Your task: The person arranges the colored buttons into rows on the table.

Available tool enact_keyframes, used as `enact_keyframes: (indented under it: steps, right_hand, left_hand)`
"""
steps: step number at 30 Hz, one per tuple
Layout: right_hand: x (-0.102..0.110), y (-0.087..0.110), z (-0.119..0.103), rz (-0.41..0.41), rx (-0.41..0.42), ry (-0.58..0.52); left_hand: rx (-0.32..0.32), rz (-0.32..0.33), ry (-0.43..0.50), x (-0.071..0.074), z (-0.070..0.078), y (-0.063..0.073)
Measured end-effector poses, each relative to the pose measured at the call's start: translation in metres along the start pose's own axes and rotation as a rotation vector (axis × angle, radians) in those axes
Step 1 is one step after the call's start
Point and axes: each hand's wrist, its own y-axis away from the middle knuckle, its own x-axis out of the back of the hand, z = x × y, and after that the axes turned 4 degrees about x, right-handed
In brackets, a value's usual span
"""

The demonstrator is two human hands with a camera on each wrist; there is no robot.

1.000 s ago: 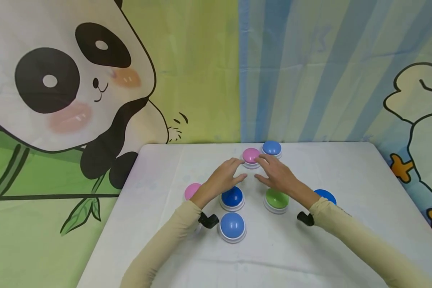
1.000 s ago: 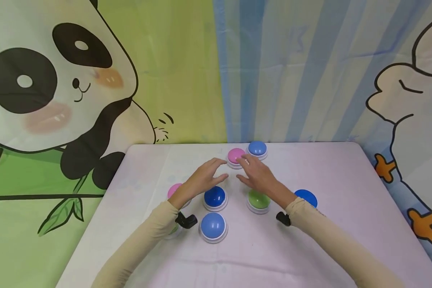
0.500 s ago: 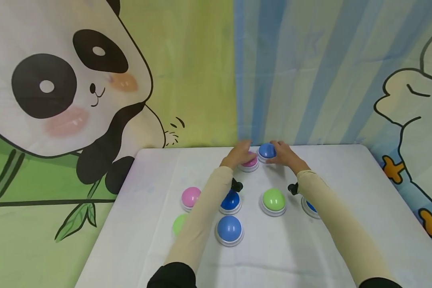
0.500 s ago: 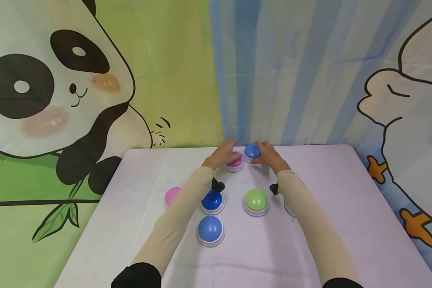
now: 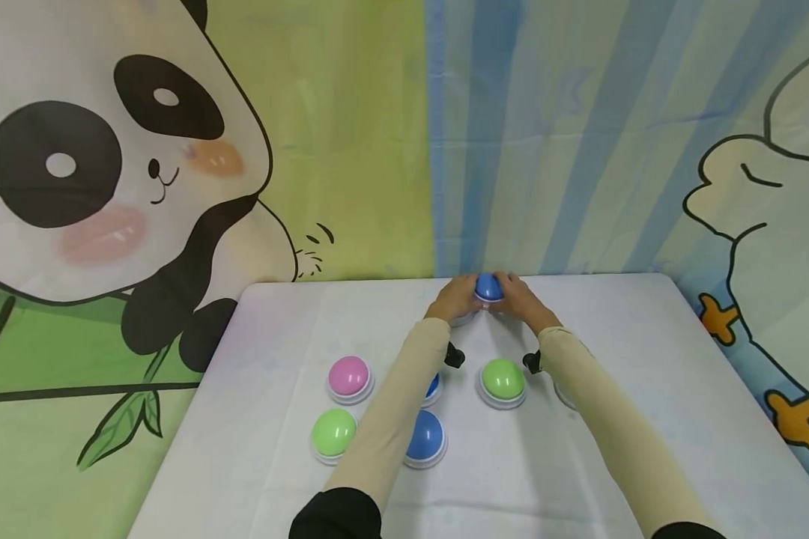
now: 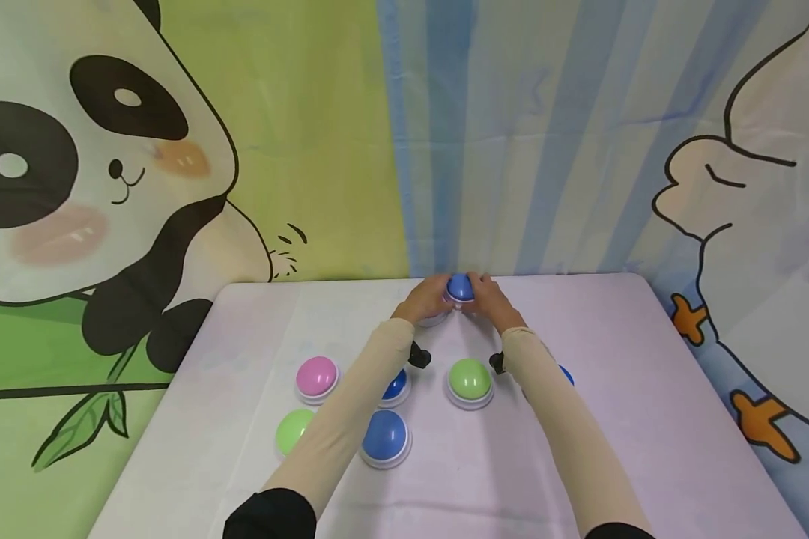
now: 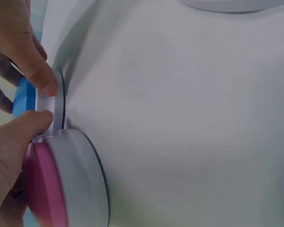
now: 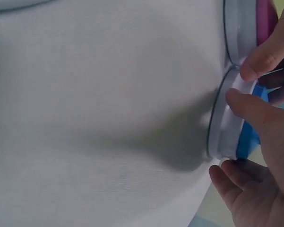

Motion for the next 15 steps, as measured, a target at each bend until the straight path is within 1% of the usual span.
enact_keyframes:
  steps: [3,5,7,10,11,15]
  right_hand:
    - [-0.005,0.001,0.004,0.027,0.019,-0.035]
    - [-0.008,0.002,0.006,0.048,0.039,-0.044]
    - [-0.01,0.003,0.009,0.07,0.057,-0.059]
    - [-0.007,0.005,0.013,0.099,0.063,-0.078]
    - [-0.005,0.006,0.013,0.106,0.067,-0.083]
    - [0.01,0.009,0.015,0.133,0.093,-0.073]
  left_hand:
    - [-0.04,0.049,-0.068,-0.005,0.001,0.0]
    - [-0.076,0.094,-0.105,-0.009,0.002,0.0]
    - [-0.107,0.136,-0.104,-0.012,0.004,0.001]
    - [-0.133,0.163,-0.077,-0.012,0.005,0.001]
    - [-0.136,0.164,-0.072,-0.011,0.006,0.001]
    - [-0.14,0.155,-0.065,-0.001,0.009,0.001]
